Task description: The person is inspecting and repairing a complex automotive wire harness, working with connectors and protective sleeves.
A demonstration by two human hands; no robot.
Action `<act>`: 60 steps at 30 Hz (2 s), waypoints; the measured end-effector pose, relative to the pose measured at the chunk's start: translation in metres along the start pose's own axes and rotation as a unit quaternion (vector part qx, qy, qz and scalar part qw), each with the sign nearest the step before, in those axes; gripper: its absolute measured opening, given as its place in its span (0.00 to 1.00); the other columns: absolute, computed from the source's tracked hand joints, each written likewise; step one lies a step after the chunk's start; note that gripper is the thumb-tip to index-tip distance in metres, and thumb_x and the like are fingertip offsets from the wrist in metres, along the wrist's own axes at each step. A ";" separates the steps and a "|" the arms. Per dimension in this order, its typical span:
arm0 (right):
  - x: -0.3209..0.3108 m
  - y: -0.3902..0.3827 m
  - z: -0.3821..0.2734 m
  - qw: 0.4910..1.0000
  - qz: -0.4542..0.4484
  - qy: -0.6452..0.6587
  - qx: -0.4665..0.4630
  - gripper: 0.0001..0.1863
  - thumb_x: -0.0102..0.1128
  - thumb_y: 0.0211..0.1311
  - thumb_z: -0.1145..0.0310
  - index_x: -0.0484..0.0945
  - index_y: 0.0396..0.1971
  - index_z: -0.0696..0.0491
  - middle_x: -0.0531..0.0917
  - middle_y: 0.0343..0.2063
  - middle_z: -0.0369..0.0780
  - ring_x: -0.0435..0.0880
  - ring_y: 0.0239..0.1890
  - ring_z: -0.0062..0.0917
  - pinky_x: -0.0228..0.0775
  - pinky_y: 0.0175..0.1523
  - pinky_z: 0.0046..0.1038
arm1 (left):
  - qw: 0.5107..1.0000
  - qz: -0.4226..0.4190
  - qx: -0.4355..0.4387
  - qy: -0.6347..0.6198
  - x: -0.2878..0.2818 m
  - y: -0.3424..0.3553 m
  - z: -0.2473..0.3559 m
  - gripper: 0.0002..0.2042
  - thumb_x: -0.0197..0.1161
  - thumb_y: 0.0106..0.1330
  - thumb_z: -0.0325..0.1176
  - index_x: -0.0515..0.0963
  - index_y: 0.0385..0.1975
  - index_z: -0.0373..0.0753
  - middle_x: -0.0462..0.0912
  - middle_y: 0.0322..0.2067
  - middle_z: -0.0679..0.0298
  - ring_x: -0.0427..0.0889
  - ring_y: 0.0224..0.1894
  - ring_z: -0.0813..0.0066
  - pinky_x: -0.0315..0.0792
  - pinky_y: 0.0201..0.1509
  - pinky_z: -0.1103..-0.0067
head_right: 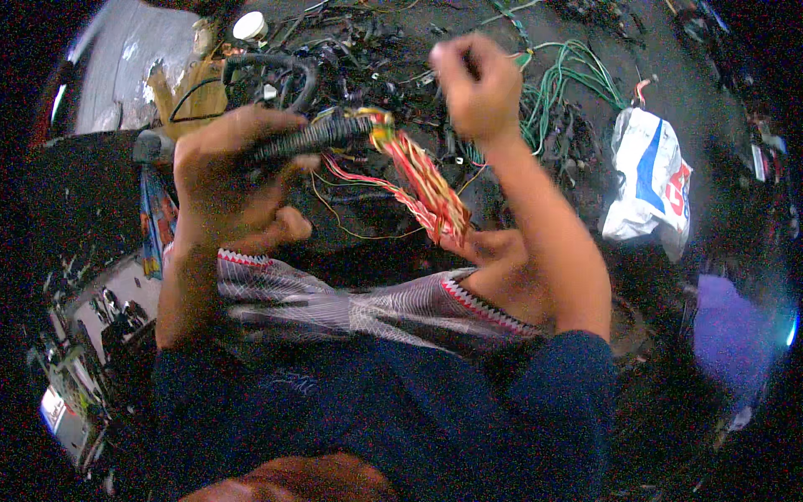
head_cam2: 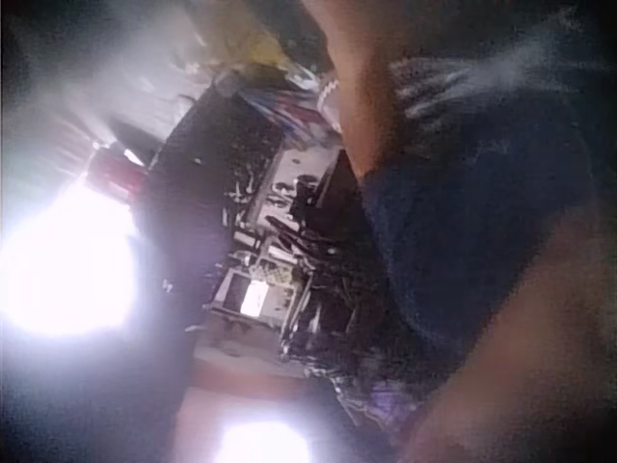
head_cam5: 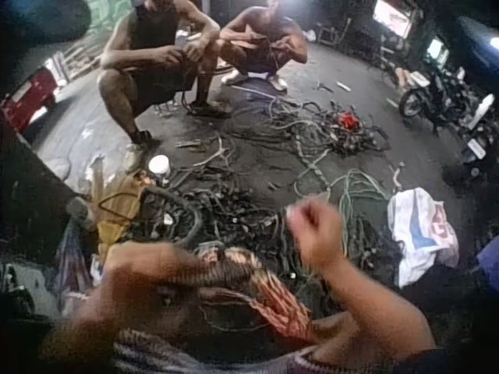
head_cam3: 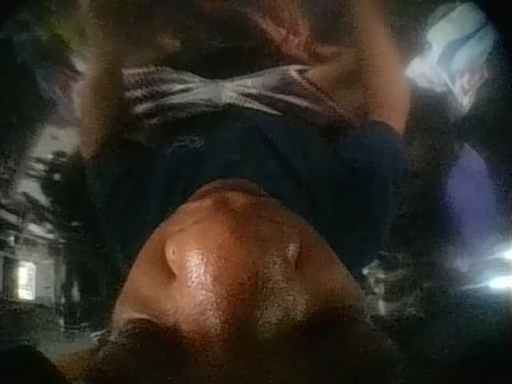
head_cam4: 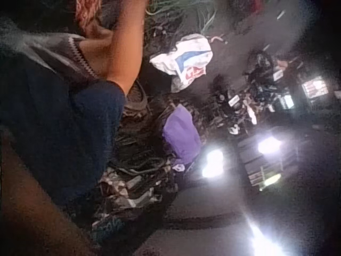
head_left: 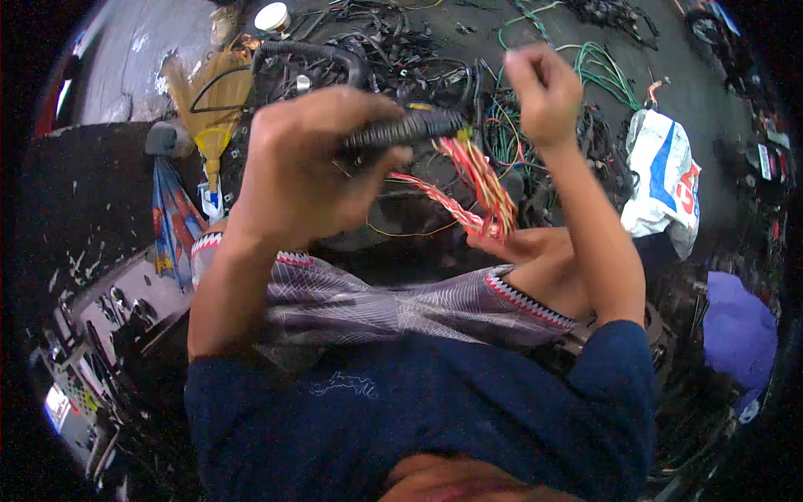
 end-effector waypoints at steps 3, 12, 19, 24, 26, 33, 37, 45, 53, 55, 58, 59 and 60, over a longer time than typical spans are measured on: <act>0.046 -0.062 -0.068 0.971 -0.176 -0.044 -0.157 0.13 0.64 0.51 0.69 0.78 0.38 0.55 0.80 0.21 0.38 0.79 0.25 0.22 0.70 0.31 0.22 | 0.992 0.067 -0.104 -0.007 -0.015 0.005 -0.021 0.15 0.72 0.46 0.26 0.80 0.35 0.32 0.84 0.28 0.60 0.82 0.29 0.78 0.75 0.35 0.81; 0.092 -0.064 -0.019 0.938 -0.092 0.301 0.148 0.32 0.63 0.54 0.68 0.61 0.59 0.57 0.79 0.27 0.42 0.77 0.33 0.22 0.71 0.37 0.30 | 0.980 0.028 -0.183 -0.073 0.017 0.015 -0.025 0.14 0.71 0.49 0.28 0.80 0.36 0.32 0.83 0.30 0.62 0.80 0.32 0.80 0.75 0.39 0.82; 0.079 -0.087 -0.009 0.964 -0.116 0.140 0.195 0.13 0.60 0.58 0.62 0.78 0.30 0.59 0.80 0.21 0.42 0.77 0.25 0.24 0.67 0.34 0.29 | 0.967 0.064 -0.241 -0.057 0.011 0.013 -0.055 0.13 0.69 0.50 0.30 0.81 0.35 0.33 0.84 0.30 0.59 0.82 0.32 0.77 0.75 0.40 0.81; 0.057 -0.079 -0.036 0.972 -0.126 0.128 0.150 0.11 0.58 0.58 0.64 0.78 0.29 0.59 0.78 0.18 0.41 0.74 0.21 0.20 0.65 0.28 0.26 | 0.965 0.107 -0.238 0.000 0.007 0.011 -0.066 0.13 0.68 0.50 0.33 0.82 0.35 0.35 0.85 0.29 0.55 0.84 0.31 0.72 0.75 0.39 0.79; 0.055 -0.083 -0.039 0.969 -0.134 0.098 0.184 0.09 0.57 0.58 0.67 0.78 0.27 0.59 0.78 0.17 0.41 0.73 0.20 0.19 0.65 0.27 0.25 | 0.964 0.098 -0.249 0.007 0.008 0.013 -0.067 0.14 0.68 0.49 0.34 0.82 0.35 0.36 0.84 0.29 0.54 0.84 0.32 0.69 0.75 0.40 0.77; 0.029 -0.075 -0.077 0.991 -0.117 0.010 0.068 0.06 0.60 0.50 0.71 0.76 0.21 0.57 0.76 0.15 0.44 0.74 0.15 0.30 0.65 0.23 0.29 | 0.964 0.093 -0.235 0.082 0.014 0.012 -0.087 0.16 0.70 0.51 0.37 0.81 0.37 0.36 0.85 0.30 0.58 0.82 0.32 0.75 0.74 0.41 0.80; 0.001 -0.057 -0.092 0.994 -0.060 -0.067 -0.055 0.07 0.66 0.46 0.69 0.78 0.20 0.56 0.77 0.16 0.43 0.77 0.17 0.32 0.68 0.24 0.28 | 0.973 0.008 -0.195 0.126 0.035 0.012 -0.082 0.17 0.70 0.48 0.35 0.81 0.38 0.36 0.84 0.31 0.55 0.84 0.33 0.66 0.75 0.41 0.76; -0.041 -0.016 -0.058 0.988 0.024 -0.107 -0.106 0.19 0.69 0.53 0.64 0.79 0.43 0.56 0.84 0.31 0.37 0.80 0.29 0.18 0.69 0.34 0.19 | 0.984 -0.171 0.014 0.052 0.085 0.008 -0.013 0.10 0.67 0.43 0.31 0.79 0.28 0.38 0.77 0.26 0.58 0.78 0.32 0.53 0.73 0.34 0.65; 0.011 0.018 -0.004 0.993 -0.066 -0.044 0.084 0.02 0.62 0.52 0.79 0.80 0.26 0.63 0.81 0.20 0.42 0.82 0.26 0.22 0.72 0.31 0.24 | 0.974 -0.180 0.132 0.046 0.093 -0.013 0.039 0.17 0.69 0.40 0.29 0.78 0.35 0.39 0.77 0.27 0.61 0.77 0.23 0.60 0.70 0.24 0.70; 0.045 0.013 0.035 0.967 -0.163 0.004 0.196 0.03 0.61 0.53 0.78 0.80 0.26 0.62 0.82 0.21 0.42 0.82 0.26 0.23 0.73 0.32 0.25 | 0.977 -0.149 0.148 0.019 0.084 -0.013 0.042 0.17 0.69 0.40 0.28 0.79 0.34 0.40 0.78 0.28 0.62 0.77 0.23 0.63 0.70 0.24 0.72; 0.092 0.002 0.093 0.972 -0.210 -0.083 -0.065 0.42 0.69 0.45 0.44 0.68 0.59 0.52 0.79 0.47 0.48 0.84 0.35 0.29 0.73 0.38 0.30 | 0.976 -0.146 0.164 0.010 0.086 -0.003 0.052 0.16 0.70 0.39 0.26 0.79 0.32 0.40 0.78 0.27 0.61 0.78 0.23 0.64 0.70 0.24 0.72; 0.122 -0.046 0.085 0.850 -0.426 0.065 0.303 0.57 0.68 0.43 0.37 0.50 0.67 0.51 0.72 0.57 0.48 0.81 0.45 0.33 0.71 0.46 0.29 | 0.979 -0.145 0.142 0.021 0.078 -0.013 0.043 0.16 0.70 0.39 0.26 0.79 0.32 0.40 0.78 0.27 0.61 0.78 0.23 0.64 0.70 0.24 0.72; 0.113 -0.041 0.088 0.855 -0.416 0.057 0.305 0.57 0.68 0.43 0.37 0.50 0.67 0.51 0.72 0.57 0.48 0.81 0.45 0.33 0.71 0.46 0.29 | 0.980 -0.134 0.149 0.001 0.076 -0.009 0.047 0.16 0.70 0.39 0.26 0.79 0.32 0.39 0.78 0.26 0.60 0.78 0.23 0.63 0.71 0.24 0.73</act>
Point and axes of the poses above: each hand's wrist, its own y-axis towards the middle knuckle, its own x-axis out of the palm, z = x × y, the point moved 10 cm from there along y, towards the middle knuckle
